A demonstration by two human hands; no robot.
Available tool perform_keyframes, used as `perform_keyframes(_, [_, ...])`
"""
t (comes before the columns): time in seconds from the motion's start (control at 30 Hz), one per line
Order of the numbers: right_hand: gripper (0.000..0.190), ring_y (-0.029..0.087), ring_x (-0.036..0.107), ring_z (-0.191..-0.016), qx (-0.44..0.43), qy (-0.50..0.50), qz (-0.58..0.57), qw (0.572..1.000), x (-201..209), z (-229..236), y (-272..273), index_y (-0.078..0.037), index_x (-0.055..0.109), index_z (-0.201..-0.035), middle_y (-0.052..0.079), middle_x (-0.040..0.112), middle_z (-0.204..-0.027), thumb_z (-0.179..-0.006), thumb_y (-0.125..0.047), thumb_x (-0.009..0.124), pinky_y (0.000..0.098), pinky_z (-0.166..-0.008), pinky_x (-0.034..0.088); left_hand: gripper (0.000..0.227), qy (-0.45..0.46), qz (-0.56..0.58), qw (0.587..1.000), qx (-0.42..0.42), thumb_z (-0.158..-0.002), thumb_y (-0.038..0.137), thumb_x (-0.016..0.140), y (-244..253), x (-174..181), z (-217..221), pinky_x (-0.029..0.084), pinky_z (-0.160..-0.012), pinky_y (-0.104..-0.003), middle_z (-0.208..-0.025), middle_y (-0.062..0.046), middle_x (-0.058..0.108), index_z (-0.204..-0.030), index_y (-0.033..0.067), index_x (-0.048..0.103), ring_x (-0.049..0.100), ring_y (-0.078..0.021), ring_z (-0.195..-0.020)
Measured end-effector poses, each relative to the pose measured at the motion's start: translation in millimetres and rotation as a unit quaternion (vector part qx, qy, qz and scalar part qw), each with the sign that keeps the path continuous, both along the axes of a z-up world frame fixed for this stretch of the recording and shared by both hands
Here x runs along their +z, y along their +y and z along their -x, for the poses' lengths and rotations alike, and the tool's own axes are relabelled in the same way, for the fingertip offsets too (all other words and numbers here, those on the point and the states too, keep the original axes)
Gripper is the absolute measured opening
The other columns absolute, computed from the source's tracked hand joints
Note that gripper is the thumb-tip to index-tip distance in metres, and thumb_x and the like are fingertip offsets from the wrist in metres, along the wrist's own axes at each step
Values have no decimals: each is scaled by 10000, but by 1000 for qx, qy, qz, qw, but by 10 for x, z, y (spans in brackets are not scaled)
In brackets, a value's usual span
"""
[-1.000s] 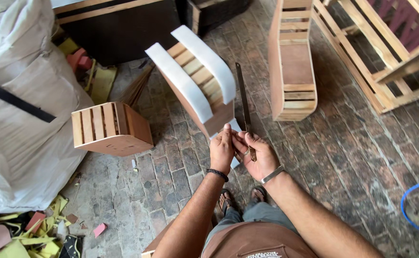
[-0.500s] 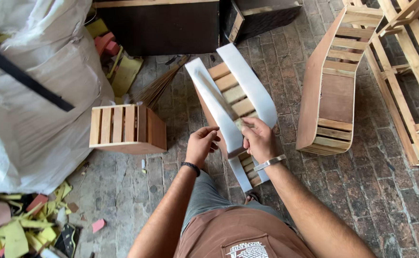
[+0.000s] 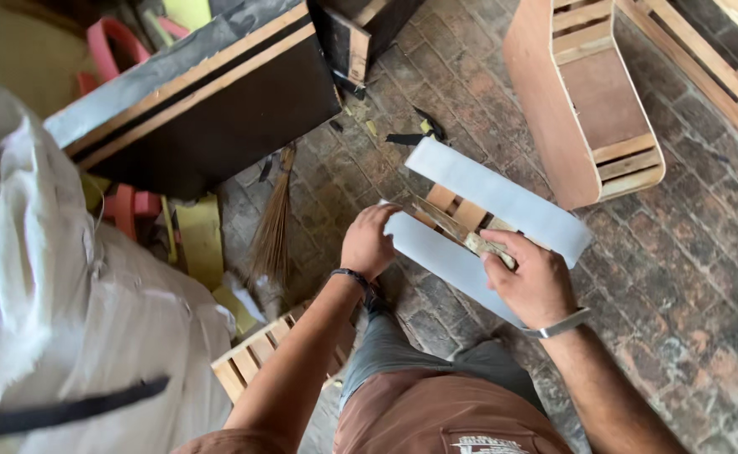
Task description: The person places white foam padding on a wooden chair frame and uses a knife to trim the excess material. The person then flips the chair over to inspect the work.
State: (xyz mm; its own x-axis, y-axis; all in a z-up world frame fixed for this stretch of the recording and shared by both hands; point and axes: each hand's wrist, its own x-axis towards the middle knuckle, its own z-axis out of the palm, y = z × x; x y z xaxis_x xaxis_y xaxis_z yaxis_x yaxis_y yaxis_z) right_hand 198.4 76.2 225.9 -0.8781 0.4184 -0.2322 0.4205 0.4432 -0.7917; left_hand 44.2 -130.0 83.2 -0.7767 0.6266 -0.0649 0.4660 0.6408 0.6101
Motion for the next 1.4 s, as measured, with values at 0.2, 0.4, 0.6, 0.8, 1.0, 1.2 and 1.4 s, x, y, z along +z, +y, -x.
perform_keyframes(0.2, [293, 194, 692, -572, -50, -102, -97, 989, 252, 413, -271, -152, 759, -1220, 118, 792, -790, -937, -180, 687, 352, -544, 556, 987, 25, 266, 925, -272, -780, 348, 812, 173, -47, 620, 140, -1234, -483, -1689, -77, 219, -1596, 206, 274, 132, -287, -1532])
perform_keyframes(0.4, [273, 289, 758, -879, -18, -31, -141, 989, 101, 644, -383, -97, 761, -1157, 152, 775, -1025, -899, -168, 700, 386, -787, 602, 983, 107, 252, 891, -363, -799, 438, 831, 161, -369, 775, 199, -1247, -479, -1636, -74, 335, -1593, 204, 301, 257, -283, -1521])
perform_keyframes(0.6, [326, 344, 742, -863, -75, -220, -152, 961, 83, 979, -690, -137, 746, -1191, 174, 766, -982, -889, -254, 709, 442, -816, 586, 973, -14, 264, 859, -439, -799, 449, 828, 235, -268, 979, 347, -1167, -456, -1513, -130, 441, -1558, 131, 308, 445, -300, -1385])
perform_keyframes(0.8, [261, 329, 750, -774, -135, -301, -149, 932, -58, 1565, -798, -160, 755, -1122, 145, 767, -915, -891, -235, 657, 458, -746, 597, 878, -8, 156, 847, -507, -793, 423, 829, 299, -208, 1375, 460, -1082, -463, -1393, -148, 559, -1480, 62, 417, 542, -306, -1291])
perform_keyframes(1.0, [230, 290, 755, -716, -124, -383, -146, 904, 410, 1683, -982, -155, 752, -1103, 123, 777, -851, -931, -224, 615, 451, -747, 598, 871, 13, 118, 820, -560, -749, 412, 856, 309, -305, 1481, 523, -1013, -440, -1319, -162, 611, -1425, 22, 470, 610, -291, -1196])
perform_keyframes(1.2, [216, 260, 753, -715, -103, -447, -108, 882, 41, 1946, -1058, -90, 753, -1056, 139, 765, -849, -992, -137, 551, 426, -743, 608, 748, -8, 118, 821, -558, -786, 359, 840, 248, -352, 1512, 551, -996, -436, -1277, -152, 634, -1379, 32, 522, 629, -287, -1177])
perform_keyframes(1.4, [230, 233, 748, -700, -112, -448, -91, 882, 54, 1639, -1134, -136, 750, -1083, 108, 774, -835, -976, -180, 551, 434, -750, 592, 741, 10, 117, 820, -560, -755, 311, 856, 312, -436, 1495, 540, -979, -446, -1263, -167, 627, -1354, 22, 527, 609, -297, -1177])
